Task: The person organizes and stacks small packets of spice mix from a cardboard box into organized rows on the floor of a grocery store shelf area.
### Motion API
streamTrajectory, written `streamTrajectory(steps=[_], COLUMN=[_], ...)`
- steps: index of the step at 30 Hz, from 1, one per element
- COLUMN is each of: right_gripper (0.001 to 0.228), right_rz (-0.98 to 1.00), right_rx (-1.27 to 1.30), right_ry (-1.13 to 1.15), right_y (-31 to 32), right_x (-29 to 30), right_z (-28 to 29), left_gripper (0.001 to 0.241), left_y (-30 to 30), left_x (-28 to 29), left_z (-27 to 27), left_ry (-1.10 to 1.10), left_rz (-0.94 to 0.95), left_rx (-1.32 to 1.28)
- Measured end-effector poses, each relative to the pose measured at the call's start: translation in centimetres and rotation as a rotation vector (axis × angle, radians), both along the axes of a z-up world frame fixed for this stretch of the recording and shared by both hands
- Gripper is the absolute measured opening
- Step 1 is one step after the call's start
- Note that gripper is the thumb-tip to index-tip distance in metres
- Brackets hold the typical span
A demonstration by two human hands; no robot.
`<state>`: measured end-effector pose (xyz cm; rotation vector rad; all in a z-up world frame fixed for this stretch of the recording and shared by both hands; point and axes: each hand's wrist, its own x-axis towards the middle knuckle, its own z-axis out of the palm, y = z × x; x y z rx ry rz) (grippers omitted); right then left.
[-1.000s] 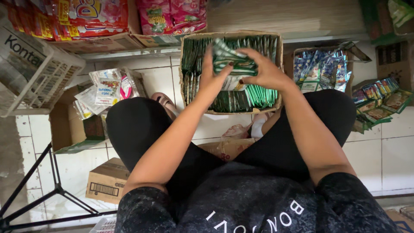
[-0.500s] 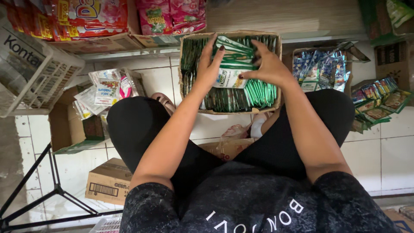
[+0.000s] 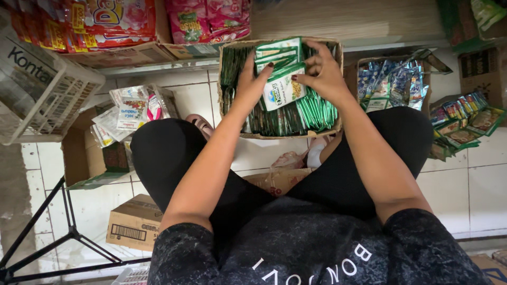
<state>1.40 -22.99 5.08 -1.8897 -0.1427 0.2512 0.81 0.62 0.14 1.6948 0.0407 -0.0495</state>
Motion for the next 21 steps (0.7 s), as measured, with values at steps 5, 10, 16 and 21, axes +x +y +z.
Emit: streamTrajectory(steps=[5,10,16,21], right_gripper=[0.074,0.07,0.058,0.067], right_rz=[0.031,0.044,0.151,0.224], right_rx=[-0.054,-0.25,-0.339,-0.373], right_ry=[-0.055,-0.077,-0.103,-0.215], right_y=[-0.1,0.3,0.8,1.1], right_x=[0.4,-0.1,-1.5,-2.1], right_z=[-1.0,1.4,3.7,5.2], left_gripper=[0.071,0.067,0.061,0.06], left_y=[-0.5,-0.5,-0.4,-0.6], left_x=[0.1,-0.4,-0.2,-0.1], left_z=[-0.1,-0.7,-1.7,-1.7], left_ry=[-0.072,-0.187,-0.157,-0.145], left_rz=[0.17,0.099,0.068,0.059], left_rx=[0.041,0.119,0.151,0.106])
